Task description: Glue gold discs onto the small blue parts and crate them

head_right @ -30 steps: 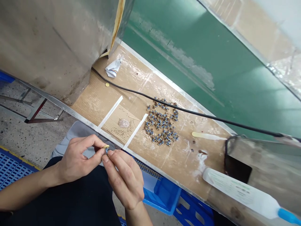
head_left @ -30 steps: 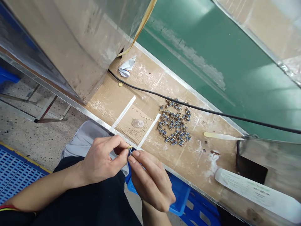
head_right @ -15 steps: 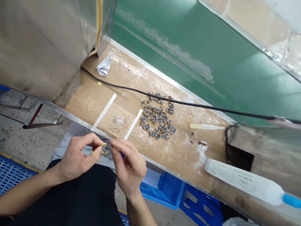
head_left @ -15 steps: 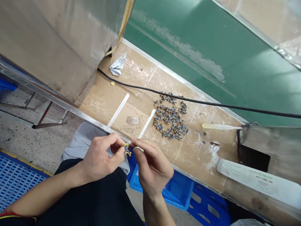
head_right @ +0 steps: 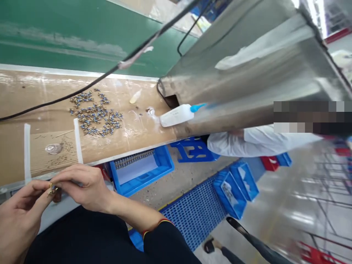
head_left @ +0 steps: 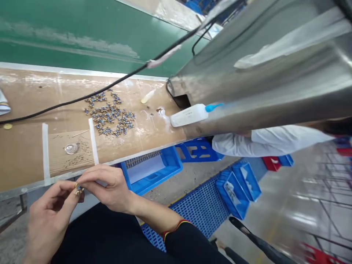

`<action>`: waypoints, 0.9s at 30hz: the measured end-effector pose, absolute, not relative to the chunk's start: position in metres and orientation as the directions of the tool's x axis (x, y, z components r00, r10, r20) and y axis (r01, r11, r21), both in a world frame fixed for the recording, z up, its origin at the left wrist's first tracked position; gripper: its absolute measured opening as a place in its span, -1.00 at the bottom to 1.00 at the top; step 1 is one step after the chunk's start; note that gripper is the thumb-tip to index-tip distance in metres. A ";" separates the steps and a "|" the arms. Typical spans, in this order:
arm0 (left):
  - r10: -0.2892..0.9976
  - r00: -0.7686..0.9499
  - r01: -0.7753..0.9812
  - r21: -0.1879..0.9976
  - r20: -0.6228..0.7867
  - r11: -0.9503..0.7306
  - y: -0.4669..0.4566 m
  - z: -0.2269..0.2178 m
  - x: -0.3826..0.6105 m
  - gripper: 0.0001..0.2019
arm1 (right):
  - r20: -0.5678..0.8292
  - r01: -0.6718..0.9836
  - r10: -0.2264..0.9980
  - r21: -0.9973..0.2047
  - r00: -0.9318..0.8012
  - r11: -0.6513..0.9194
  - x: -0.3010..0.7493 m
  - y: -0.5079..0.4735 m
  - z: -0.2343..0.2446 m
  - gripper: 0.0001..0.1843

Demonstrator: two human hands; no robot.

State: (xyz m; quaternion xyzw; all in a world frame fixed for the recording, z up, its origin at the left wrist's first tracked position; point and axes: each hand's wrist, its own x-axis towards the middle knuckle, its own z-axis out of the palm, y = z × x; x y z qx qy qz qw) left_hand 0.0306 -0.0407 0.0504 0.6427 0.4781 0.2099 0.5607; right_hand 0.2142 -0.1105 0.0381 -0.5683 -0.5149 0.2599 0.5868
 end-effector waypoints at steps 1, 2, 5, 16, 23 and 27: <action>0.834 0.473 0.331 0.934 -0.285 0.132 -0.041 0.047 0.035 -0.71 | 0.322 0.321 0.884 -0.923 0.338 0.214 0.216 -0.115 0.035 -0.87; 0.814 0.493 0.289 0.940 -0.307 0.179 -0.041 0.044 0.039 -0.70 | 0.351 0.366 0.876 -0.903 0.331 0.224 0.219 -0.120 0.032 -0.85; 0.724 0.586 0.243 0.931 -0.364 0.271 -0.041 0.035 0.048 -0.70 | 0.470 0.489 0.835 -0.821 0.286 0.294 0.224 -0.134 0.023 -0.84; 0.362 0.799 0.425 0.877 -0.479 0.224 -0.057 0.033 0.082 -0.53 | 0.099 0.388 0.490 -0.751 0.866 -0.534 0.334 -0.247 -0.037 -0.71; 0.340 0.754 0.559 0.821 -0.562 0.118 -0.052 0.009 0.051 -0.49 | -0.008 0.250 0.279 -0.419 0.960 -0.873 0.471 -0.323 -0.124 -0.65; 0.350 0.761 0.555 0.828 -0.546 0.085 -0.052 0.009 0.045 -0.52 | -0.130 0.253 0.283 -0.210 0.950 -0.944 0.490 -0.327 -0.149 -0.62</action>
